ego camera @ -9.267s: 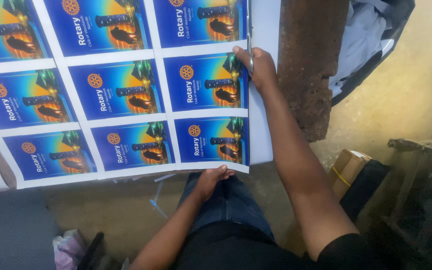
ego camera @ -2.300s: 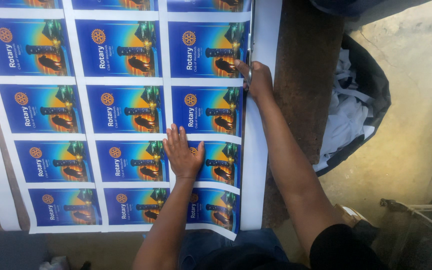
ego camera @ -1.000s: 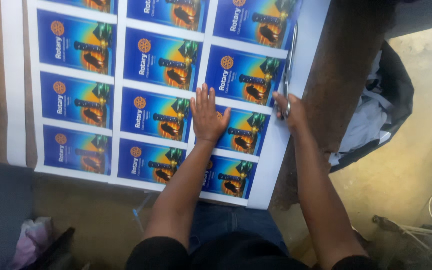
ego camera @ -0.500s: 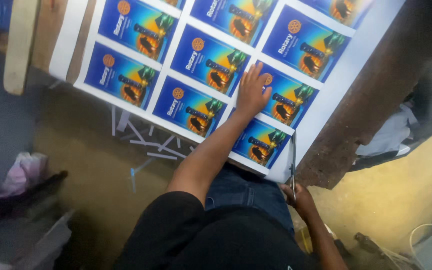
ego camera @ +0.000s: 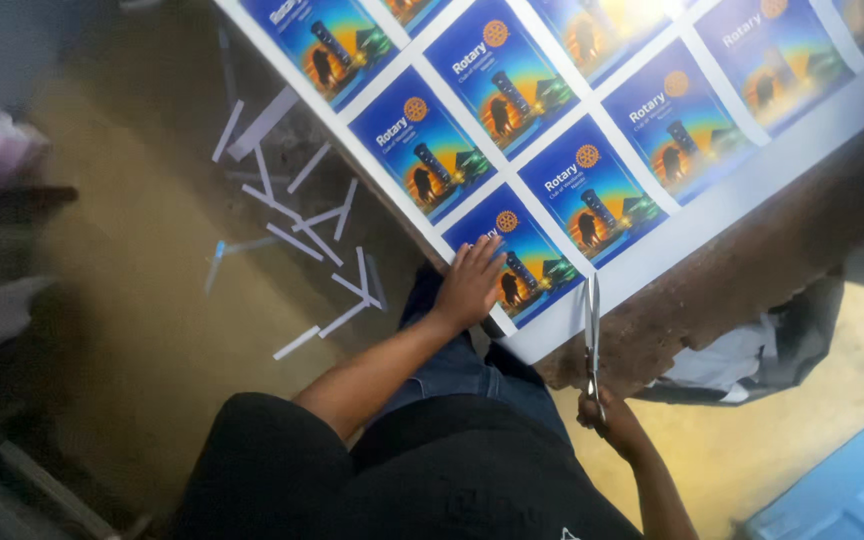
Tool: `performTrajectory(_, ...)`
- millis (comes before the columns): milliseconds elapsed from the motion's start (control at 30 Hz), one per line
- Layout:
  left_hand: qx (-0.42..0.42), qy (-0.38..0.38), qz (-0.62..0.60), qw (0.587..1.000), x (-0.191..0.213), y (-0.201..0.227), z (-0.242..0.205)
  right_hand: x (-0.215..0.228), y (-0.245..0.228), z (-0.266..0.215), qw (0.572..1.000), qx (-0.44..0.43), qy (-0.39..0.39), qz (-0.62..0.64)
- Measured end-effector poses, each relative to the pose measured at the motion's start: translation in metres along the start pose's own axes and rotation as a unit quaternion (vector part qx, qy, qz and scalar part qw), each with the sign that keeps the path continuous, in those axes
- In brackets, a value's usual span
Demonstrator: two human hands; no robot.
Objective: The person uses a pair of scissors to cut a large sheet of printed posters into individual pieces. They systematically cut along the grid lines separating the images, which feature a Rotary Club logo and a cityscape, while holding the paper steady with their other hand.
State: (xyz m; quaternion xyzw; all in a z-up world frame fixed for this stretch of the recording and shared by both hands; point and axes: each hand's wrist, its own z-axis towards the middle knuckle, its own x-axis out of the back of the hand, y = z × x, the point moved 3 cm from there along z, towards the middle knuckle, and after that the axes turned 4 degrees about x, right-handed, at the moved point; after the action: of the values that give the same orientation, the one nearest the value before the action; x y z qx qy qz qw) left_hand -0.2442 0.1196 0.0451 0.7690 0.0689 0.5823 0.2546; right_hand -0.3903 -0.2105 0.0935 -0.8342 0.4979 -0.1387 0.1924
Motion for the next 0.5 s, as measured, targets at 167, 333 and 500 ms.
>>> performTrajectory(167, 0.158, 0.083, -0.111, 0.978, -0.036, 0.029, -0.033, 0.05, 0.013, 0.008, 0.987, 0.05, -0.08, -0.128)
performTrajectory(333, 0.319, 0.244, -0.172, 0.9, -0.071, 0.065, -0.077, 0.073, -0.012, -0.019, 0.922, 0.017, -0.074, -0.38)
performTrajectory(500, 0.527, 0.275, -0.342, 0.728, -0.135, 0.067, -0.101, 0.09, 0.025, -0.002, 0.965, 0.077, -0.184, -0.172)
